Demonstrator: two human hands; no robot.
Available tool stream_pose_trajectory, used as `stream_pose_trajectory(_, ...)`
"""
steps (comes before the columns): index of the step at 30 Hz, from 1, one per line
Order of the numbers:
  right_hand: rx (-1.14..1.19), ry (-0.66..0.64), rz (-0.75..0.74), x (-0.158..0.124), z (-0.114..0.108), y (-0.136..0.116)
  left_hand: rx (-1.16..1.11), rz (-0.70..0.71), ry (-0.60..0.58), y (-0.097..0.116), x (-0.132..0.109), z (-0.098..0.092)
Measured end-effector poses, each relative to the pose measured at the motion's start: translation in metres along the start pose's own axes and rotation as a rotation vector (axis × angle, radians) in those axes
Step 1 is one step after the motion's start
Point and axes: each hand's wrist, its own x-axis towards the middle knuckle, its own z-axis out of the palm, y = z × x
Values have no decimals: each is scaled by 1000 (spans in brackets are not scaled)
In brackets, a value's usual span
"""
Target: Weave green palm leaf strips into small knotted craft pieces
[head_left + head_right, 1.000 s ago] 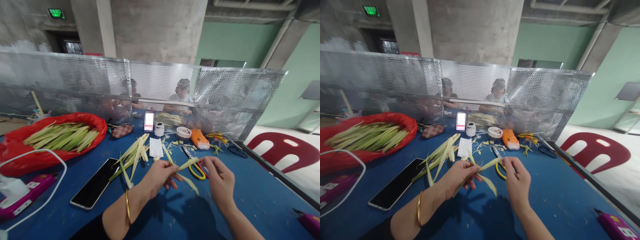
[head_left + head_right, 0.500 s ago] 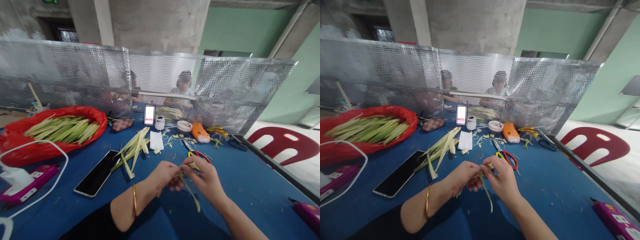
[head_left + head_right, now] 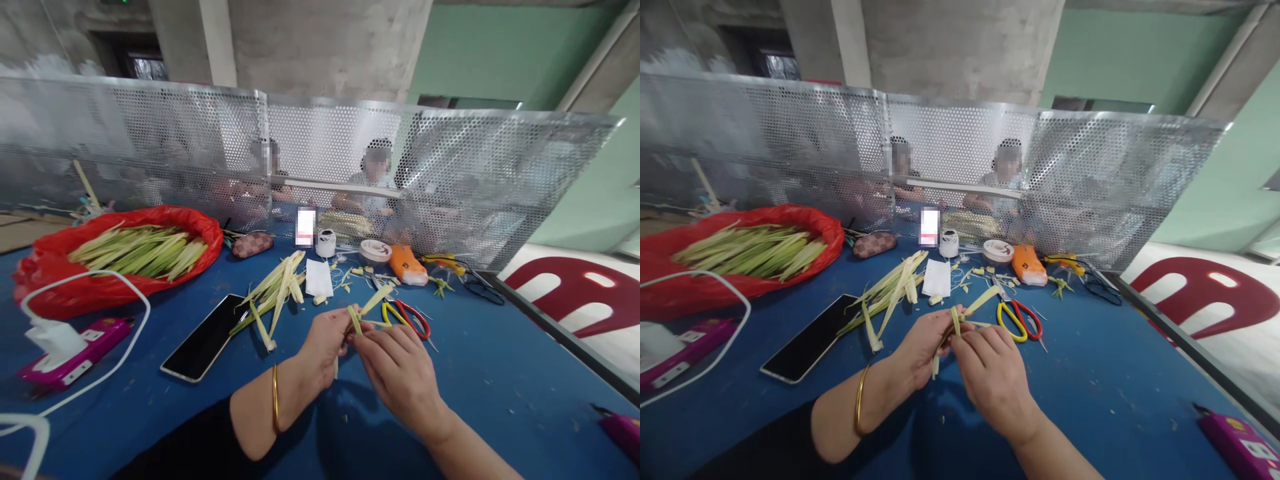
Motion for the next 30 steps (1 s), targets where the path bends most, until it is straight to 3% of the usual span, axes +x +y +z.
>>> stream_pose_trajectory(3,156,13,173,-1,9,-1,-99,-23,80,4,1,0)
stream_pose_trajectory(5,170,-6,195,-1,12,-1,-176,-64,86,7,2,0)
stream_pose_trajectory(8,69,-27,143,-2,11,0,-242,-111,82,9,4,-2)
stream_pose_trajectory(15,-68,30,-14,-4,5,-1,-285,-53,108,4,6,-3)
stream_pose_trajectory(20,-113,-133,-183,0,13,-4,-232,-36,59,-3,2,2)
stream_pose_trajectory(24,-91,-201,-181,-1,17,-5,-184,29,38,-9,0,5)
stream_pose_trajectory(30,7,-114,-206,-4,14,-3,-146,34,-2,-10,0,4)
